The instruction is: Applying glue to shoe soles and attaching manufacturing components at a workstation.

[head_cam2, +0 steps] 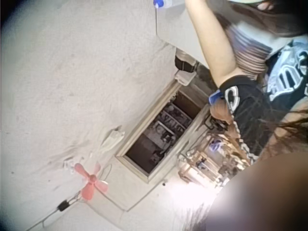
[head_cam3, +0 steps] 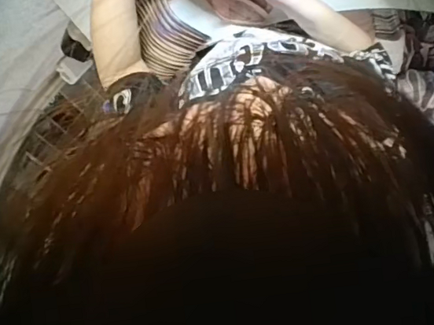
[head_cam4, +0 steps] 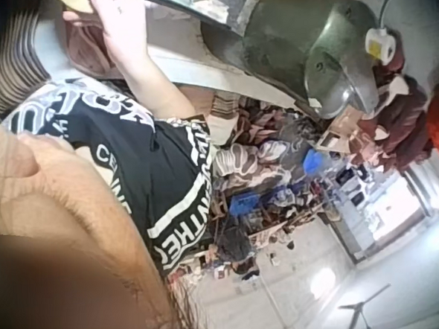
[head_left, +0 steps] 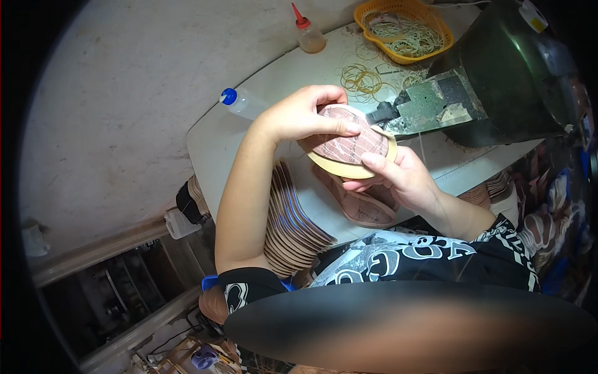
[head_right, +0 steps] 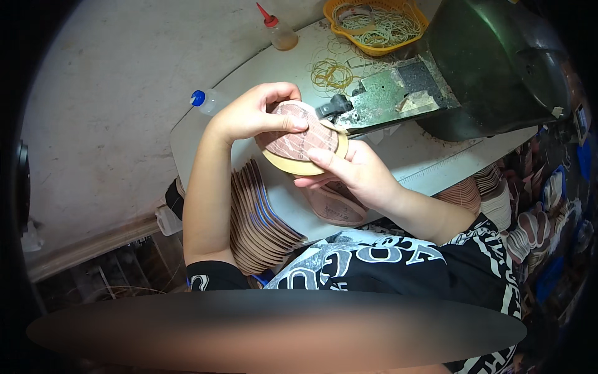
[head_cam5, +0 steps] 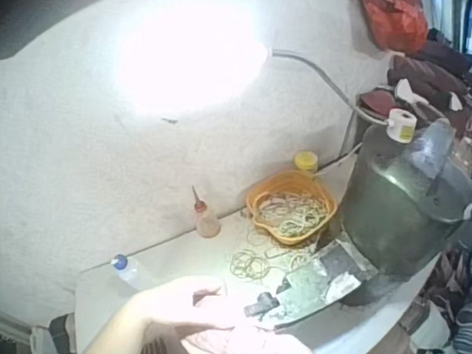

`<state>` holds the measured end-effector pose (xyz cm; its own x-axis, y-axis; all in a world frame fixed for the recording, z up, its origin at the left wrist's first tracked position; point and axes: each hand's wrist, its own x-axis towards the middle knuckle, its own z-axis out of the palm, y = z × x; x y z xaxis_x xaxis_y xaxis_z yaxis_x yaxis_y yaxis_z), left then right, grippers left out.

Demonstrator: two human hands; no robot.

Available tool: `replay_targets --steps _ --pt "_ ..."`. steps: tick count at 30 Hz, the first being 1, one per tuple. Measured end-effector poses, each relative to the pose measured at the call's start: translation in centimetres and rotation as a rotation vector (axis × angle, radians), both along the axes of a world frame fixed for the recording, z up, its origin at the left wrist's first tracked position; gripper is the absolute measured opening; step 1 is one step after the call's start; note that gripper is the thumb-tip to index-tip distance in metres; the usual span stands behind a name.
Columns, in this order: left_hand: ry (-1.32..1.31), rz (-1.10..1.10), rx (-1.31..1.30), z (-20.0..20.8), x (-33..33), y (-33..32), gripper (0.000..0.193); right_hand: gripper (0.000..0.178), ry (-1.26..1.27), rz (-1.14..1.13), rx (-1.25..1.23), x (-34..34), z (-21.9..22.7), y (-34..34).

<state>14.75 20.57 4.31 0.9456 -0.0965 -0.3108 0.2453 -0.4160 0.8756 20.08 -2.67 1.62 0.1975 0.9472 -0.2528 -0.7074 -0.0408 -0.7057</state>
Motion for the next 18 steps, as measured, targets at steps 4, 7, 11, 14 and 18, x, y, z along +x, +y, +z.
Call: replay_targets --steps 4,7,11,14,18 --pt "0.064 0.059 -0.045 0.0 -0.5 0.2 0.033 0.042 0.001 -0.009 -0.007 -0.3 0.0 0.4" --pt "0.128 0.122 -0.103 0.2 -1.1 0.0 0.032 0.041 -0.010 -0.065 -0.022 -0.6 0.1 0.7" --pt "0.188 0.266 -0.302 0.6 -2.5 -1.0 0.031 0.043 -0.018 -0.086 -0.007 -0.5 0.2 0.7" --pt "0.217 0.355 -0.352 0.7 -3.6 -2.0 0.030 0.041 -0.016 -0.087 -0.068 -0.3 0.3 0.7" --pt "0.308 0.513 -0.199 0.5 -4.7 -4.0 0.034 0.035 -0.010 -0.047 -0.083 0.2 0.6 0.5"
